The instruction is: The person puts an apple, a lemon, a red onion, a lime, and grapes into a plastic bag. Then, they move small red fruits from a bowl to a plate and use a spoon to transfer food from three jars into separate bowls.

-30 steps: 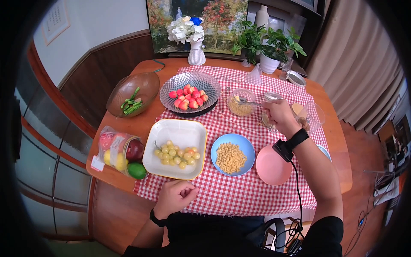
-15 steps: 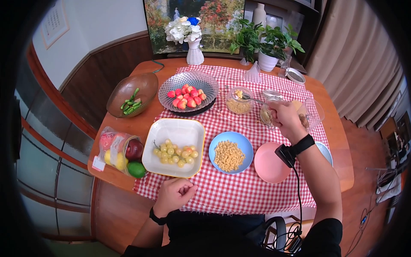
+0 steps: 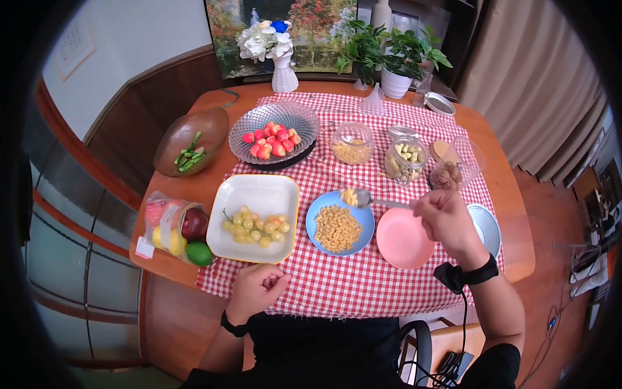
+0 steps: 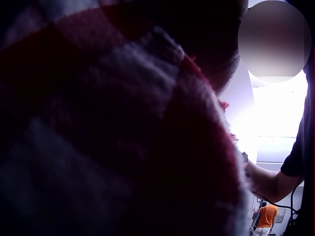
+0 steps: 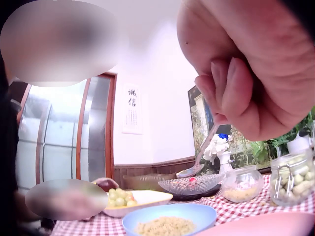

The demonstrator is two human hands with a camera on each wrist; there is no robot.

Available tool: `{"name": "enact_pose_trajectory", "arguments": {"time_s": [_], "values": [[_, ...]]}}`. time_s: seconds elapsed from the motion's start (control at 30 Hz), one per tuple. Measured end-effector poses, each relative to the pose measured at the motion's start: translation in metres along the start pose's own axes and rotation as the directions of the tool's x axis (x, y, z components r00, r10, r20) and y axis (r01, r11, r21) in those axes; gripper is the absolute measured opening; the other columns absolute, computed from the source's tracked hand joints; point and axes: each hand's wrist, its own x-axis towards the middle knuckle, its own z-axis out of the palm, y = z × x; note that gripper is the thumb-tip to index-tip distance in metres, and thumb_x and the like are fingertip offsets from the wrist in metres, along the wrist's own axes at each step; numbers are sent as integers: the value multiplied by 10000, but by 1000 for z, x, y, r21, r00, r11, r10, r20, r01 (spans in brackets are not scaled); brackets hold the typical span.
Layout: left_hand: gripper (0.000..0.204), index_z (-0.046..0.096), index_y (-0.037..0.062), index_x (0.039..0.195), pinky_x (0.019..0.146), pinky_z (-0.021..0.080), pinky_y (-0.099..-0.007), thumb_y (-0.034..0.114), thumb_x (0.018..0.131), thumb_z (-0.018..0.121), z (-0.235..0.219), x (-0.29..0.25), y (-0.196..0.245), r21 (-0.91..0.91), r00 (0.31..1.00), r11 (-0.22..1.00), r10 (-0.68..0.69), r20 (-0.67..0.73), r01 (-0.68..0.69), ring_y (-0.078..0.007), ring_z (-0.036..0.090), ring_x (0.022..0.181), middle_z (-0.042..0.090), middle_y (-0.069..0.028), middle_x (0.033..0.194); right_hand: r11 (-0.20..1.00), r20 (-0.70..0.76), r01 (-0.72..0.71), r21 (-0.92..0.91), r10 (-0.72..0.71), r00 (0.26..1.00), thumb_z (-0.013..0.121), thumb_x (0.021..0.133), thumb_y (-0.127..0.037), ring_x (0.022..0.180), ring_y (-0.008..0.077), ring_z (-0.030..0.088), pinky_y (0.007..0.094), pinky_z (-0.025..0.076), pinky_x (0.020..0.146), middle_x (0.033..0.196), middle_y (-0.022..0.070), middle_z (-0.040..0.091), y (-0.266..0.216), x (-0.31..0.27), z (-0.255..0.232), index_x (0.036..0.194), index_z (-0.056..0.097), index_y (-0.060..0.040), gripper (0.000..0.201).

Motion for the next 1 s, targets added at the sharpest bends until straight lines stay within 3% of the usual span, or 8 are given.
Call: {"name": "enact_pose_trajectory", "arguments": {"time_s": [0.07, 0.13, 0.27, 0.43, 0.5, 0.73, 0.93, 1.0], "values": [[182, 667, 36, 786, 467, 381, -262, 93, 867, 820, 0, 1, -2, 15, 1000, 1000, 21, 7, -21, -86, 504, 482, 581, -26, 605, 994, 18, 45, -100, -44, 999, 672, 987, -90, 463, 66, 483, 244, 345, 438, 585, 20, 579, 9, -6, 4, 824, 699, 11, 194], [182, 667, 36, 787, 467, 379, -262, 93, 867, 820, 0, 0, -3, 8, 1000, 1000, 18, 16, -18, -85, 501, 482, 580, -26, 604, 698, 155, 434, -570, -427, 891, 705, 959, -92, 510, 101, 564, 275, 420, 483, 621, 71, 640, 14, -9, 13, 853, 717, 38, 168], [156, 682, 44, 818, 492, 458, -290, 125, 884, 798, -4, -1, 0, 28, 999, 999, -18, 48, 17, -147, 614, 510, 651, -53, 660, 623, 81, 527, -578, -599, 797, 725, 935, -107, 501, 208, 584, 342, 456, 513, 631, 157, 645, 6, 2, 19, 847, 721, 42, 173], [151, 683, 44, 828, 492, 459, -289, 124, 884, 798, -6, 0, 0, 24, 999, 1000, 1, 50, -2, -141, 615, 515, 653, -56, 668, 612, -88, 365, -701, -583, 807, 726, 925, -162, 561, 280, 661, 372, 487, 549, 646, 186, 663, -26, 50, 17, 840, 717, 42, 221], [149, 685, 44, 832, 493, 459, -289, 124, 884, 798, -4, 0, 0, 24, 999, 1000, 8, 51, -9, -138, 616, 518, 654, -56, 670, 548, -132, 416, -726, -704, 697, 713, 920, -194, 631, 354, 698, 418, 518, 593, 691, 223, 683, -20, 85, 16, 836, 724, 48, 256], [146, 689, 51, 836, 500, 469, -297, 133, 883, 800, -5, -2, -3, 10, 999, 1000, -10, 48, 9, -147, 615, 519, 652, -52, 667, 501, -67, 397, -769, -681, 729, 714, 877, -194, 689, 419, 700, 472, 571, 703, 744, 254, 696, -17, 166, 40, 805, 733, 56, 262], [152, 689, 62, 837, 511, 484, -303, 151, 886, 802, -5, -2, -6, 25, 999, 1000, 2, 44, -4, -156, 625, 538, 650, -49, 667, 555, -61, 237, -797, -464, 884, 720, 823, -194, 780, 422, 724, 472, 589, 794, 802, 269, 715, -20, 189, 47, 851, 766, 35, 236], [154, 688, 64, 838, 517, 489, -305, 156, 888, 801, -6, -2, -5, 25, 999, 1000, 2, 50, -3, -160, 629, 545, 651, -49, 670, 573, -60, 237, -784, -450, 891, 728, 840, -176, 666, 345, 724, 437, 583, 651, 747, 223, 727, -20, 192, 44, 857, 766, 48, 228]]}}
